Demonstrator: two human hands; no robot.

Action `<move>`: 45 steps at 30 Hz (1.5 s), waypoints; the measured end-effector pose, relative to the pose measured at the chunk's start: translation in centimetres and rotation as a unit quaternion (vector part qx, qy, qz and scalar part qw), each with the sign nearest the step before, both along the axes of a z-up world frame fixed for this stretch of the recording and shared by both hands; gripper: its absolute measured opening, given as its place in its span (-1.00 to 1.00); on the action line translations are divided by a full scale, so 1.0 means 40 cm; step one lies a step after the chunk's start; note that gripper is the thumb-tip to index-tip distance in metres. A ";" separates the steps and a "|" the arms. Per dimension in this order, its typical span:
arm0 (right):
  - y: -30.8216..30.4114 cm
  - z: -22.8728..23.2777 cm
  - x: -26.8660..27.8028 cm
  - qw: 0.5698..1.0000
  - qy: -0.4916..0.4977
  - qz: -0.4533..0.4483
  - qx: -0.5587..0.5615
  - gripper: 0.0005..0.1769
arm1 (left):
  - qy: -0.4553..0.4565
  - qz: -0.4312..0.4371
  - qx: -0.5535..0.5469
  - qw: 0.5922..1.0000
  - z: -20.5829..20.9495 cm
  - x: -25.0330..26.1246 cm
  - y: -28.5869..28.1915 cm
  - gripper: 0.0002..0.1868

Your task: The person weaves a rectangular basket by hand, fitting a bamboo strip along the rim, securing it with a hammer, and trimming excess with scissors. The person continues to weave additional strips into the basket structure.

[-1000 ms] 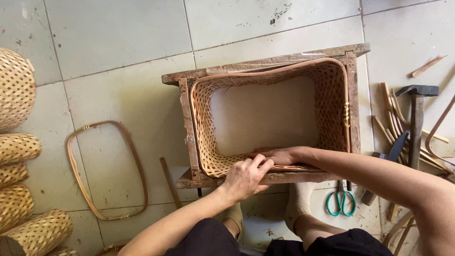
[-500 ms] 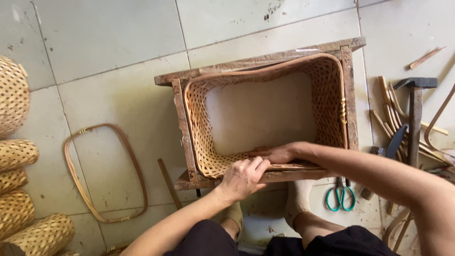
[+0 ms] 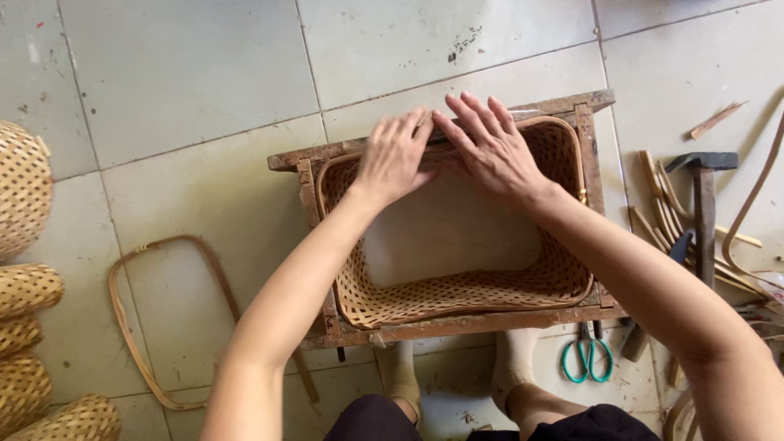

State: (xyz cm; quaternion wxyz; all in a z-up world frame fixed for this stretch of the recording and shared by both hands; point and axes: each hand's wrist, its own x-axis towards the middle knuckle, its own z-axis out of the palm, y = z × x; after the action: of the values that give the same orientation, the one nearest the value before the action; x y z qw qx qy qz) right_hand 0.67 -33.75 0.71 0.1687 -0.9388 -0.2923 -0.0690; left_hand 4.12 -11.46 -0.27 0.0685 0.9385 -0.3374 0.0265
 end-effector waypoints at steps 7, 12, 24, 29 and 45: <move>-0.014 -0.065 0.002 0.991 0.011 -0.011 -0.129 -0.20 | -0.092 -0.010 0.001 0.996 -0.071 0.011 -0.010 -0.38; -0.006 -0.049 0.004 0.992 -0.015 -0.018 -0.124 -0.19 | -0.091 -0.007 0.031 0.995 -0.067 0.011 -0.017 -0.51; -0.100 0.110 -0.397 0.927 0.331 0.118 0.130 -0.34 | 0.332 -0.067 -0.259 0.905 0.112 -0.411 0.070 -0.58; -0.080 0.119 -0.490 0.941 0.308 0.120 0.069 -0.18 | 0.343 -0.050 -0.166 0.923 0.162 -0.572 0.066 -0.18; -0.091 0.122 -0.491 0.951 0.259 0.138 0.094 -0.19 | 0.347 -0.058 -0.097 0.931 0.250 -0.521 0.012 -0.14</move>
State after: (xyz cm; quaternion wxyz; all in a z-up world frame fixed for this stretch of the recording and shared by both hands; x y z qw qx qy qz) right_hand -18.97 -37.39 5.60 0.3338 -0.8549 -0.3570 0.1738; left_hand -16.73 -10.99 9.72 0.2731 0.8571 -0.3419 -0.2719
